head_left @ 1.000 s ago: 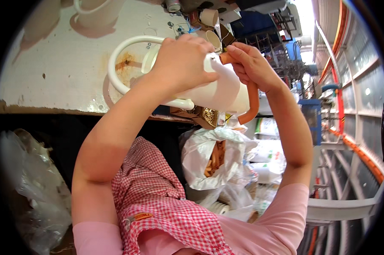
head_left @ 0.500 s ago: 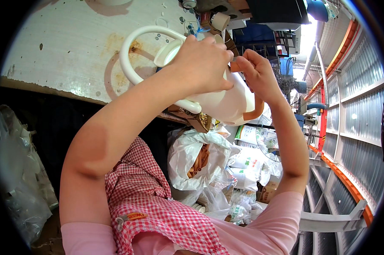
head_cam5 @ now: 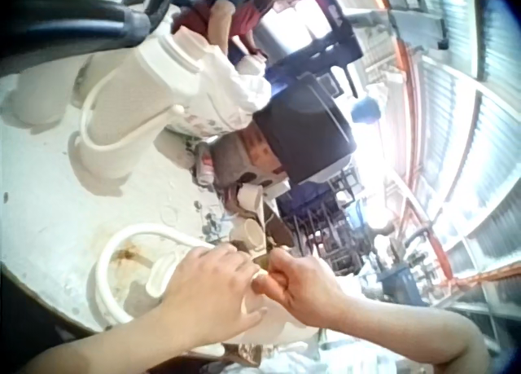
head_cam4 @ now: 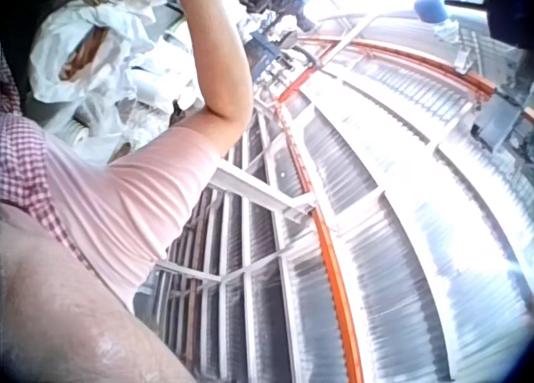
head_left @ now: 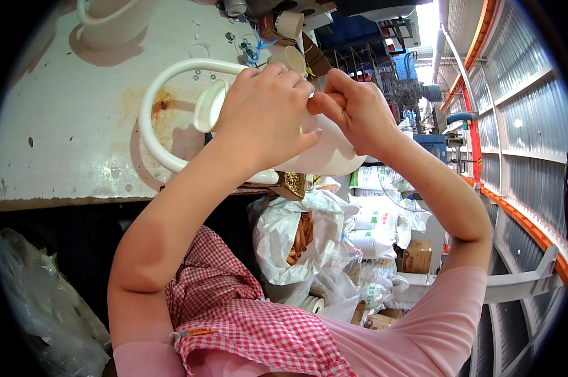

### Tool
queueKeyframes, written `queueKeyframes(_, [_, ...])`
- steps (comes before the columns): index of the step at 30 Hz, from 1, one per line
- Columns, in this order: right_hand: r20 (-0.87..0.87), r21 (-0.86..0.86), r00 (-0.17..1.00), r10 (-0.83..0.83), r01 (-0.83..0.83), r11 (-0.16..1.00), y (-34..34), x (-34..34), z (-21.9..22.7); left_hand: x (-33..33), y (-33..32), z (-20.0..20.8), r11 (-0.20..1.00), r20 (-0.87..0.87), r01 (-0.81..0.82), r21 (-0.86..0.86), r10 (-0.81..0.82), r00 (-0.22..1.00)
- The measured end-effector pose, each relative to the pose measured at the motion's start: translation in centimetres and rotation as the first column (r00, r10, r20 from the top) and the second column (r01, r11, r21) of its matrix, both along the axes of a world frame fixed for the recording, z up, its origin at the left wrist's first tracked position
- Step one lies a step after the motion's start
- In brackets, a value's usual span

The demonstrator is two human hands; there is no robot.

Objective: The person attaches handles to plastic thermal bottles, inserts structural components, handles small metal rivets on a mounting block, and puts finished containers aside into plastic bags.

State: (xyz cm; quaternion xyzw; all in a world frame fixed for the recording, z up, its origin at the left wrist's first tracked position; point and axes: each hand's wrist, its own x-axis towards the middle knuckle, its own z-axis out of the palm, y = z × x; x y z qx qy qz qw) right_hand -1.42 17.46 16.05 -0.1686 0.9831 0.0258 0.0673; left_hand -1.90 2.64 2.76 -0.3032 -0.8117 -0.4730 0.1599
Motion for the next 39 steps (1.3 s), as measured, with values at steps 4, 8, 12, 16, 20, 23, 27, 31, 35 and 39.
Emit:
queueKeyframes(4, [-0.015,-0.006,1.0,0.011,-0.011,1.0,0.1,-0.1,-0.2,-0.4,0.1,0.0,1.0,-0.002,0.018,0.004,-0.018,1.0])
queueKeyframes(8, [-0.009,0.018,1.0,-0.018,0.018,1.0,-0.2,0.0,-0.2,-0.5,0.0,0.0,1.0,-0.009,0.014,0.015,-0.013,1.0])
queueKeyframes(12, [0.0,0.035,0.999,-0.051,0.051,0.998,-0.4,0.0,-0.3,-0.6,0.1,-0.2,0.999,-0.011,0.026,0.034,-0.025,1.0])
queueKeyframes(16, [-0.012,0.015,0.999,-0.053,0.053,0.998,-0.4,0.1,-0.2,-0.5,0.0,0.1,0.999,-0.019,0.032,0.021,-0.031,0.999])
queueKeyframes(20, [-0.058,-0.031,0.997,-0.042,0.04,0.999,0.2,0.4,-0.2,-0.7,0.0,0.6,0.999,-0.075,0.031,0.016,-0.029,0.997])
queueKeyframes(23, [-0.026,-0.223,0.999,-0.041,0.034,0.974,0.7,0.1,-0.5,-0.8,0.2,-0.2,0.999,-0.137,0.03,0.034,-0.025,0.99])
queueKeyframes(27, [-0.493,-0.727,0.799,-0.344,-0.161,0.668,4.9,2.0,-1.4,-1.1,-0.4,-0.1,0.999,-0.191,0.047,0.009,-0.044,0.981])
queueKeyframes(31, [-0.185,-0.932,0.422,-0.888,0.212,0.294,18.8,8.4,-7.3,-0.9,0.9,1.7,0.998,-0.264,0.047,-0.052,-0.059,0.963])
queueKeyframes(35, [0.278,-0.958,0.715,-0.641,0.256,-0.13,17.3,10.7,-11.4,0.0,3.2,5.4,0.988,0.148,0.142,0.056,-0.149,0.978])
queueKeyframes(39, [0.258,-0.958,0.832,-0.491,0.154,-0.242,18.1,10.8,-13.1,0.9,5.6,5.6,0.97,0.276,-0.014,0.241,-0.055,0.959])
